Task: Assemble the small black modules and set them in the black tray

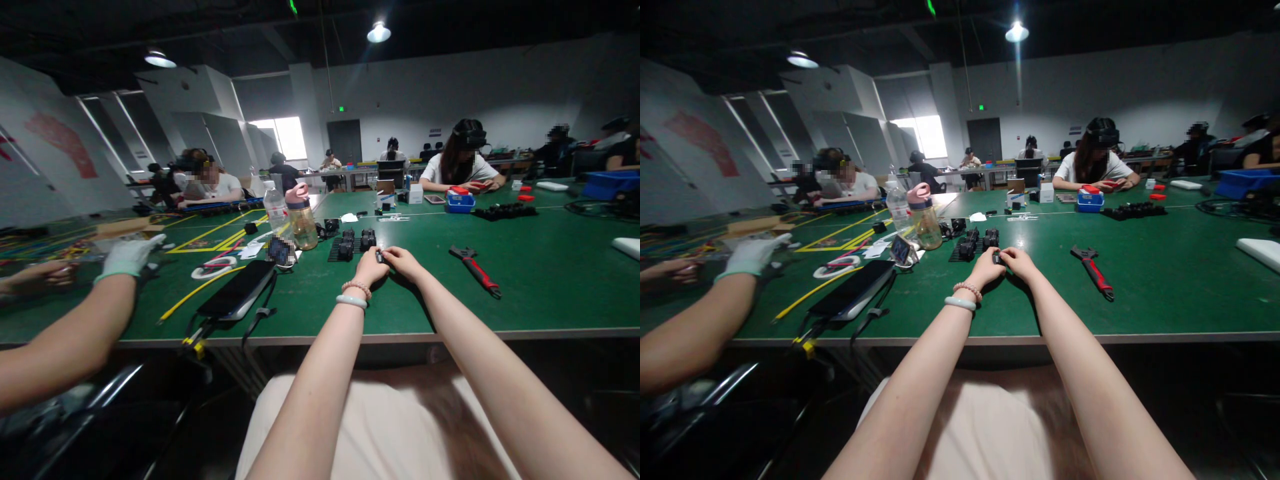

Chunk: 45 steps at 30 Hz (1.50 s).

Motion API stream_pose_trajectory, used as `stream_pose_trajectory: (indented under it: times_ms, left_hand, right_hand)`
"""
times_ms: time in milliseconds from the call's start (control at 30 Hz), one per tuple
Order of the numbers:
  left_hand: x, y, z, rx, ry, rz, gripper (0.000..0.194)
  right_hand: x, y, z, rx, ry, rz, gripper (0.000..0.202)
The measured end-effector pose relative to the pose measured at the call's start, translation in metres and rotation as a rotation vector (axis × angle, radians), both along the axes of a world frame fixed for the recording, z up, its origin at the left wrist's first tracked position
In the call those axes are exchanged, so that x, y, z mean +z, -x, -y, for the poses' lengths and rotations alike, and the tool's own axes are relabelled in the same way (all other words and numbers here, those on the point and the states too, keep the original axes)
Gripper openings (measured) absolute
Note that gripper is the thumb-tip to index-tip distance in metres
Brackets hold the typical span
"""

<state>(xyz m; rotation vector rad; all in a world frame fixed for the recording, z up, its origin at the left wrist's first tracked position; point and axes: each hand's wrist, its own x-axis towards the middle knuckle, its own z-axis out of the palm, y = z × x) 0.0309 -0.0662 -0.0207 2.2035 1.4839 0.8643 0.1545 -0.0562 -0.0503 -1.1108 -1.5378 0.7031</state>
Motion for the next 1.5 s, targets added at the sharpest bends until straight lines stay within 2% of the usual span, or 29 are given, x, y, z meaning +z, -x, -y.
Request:
stream_pose_trajectory:
  times_ms: [300,733,1100,1300,1500]
  left_hand:
    - [0.001,0.0,0.001,-0.009,0.003,0.006,0.05]
    - [0.004,-0.001,0.004,0.007,0.041,-0.005,0.057]
    - [0.004,-0.002,0.004,0.015,0.039,-0.003,0.056]
    - [0.0,-0.002,0.0,-0.007,0.018,-0.004,0.052]
    - [-0.005,0.0,-0.006,-0.051,-0.021,0.007,0.049]
  right_hand:
    - [-0.003,0.0,-0.003,-0.013,-0.004,0.008,0.027]
    - [-0.003,-0.002,-0.002,-0.036,-0.002,0.036,0.026]
    - [-0.001,0.001,-0.001,-0.041,-0.008,0.035,0.026]
    - [-0.001,0.001,-0.003,0.009,0.03,-0.094,0.023]
    - [0.003,0.001,0.002,0.066,0.042,-0.115,0.028]
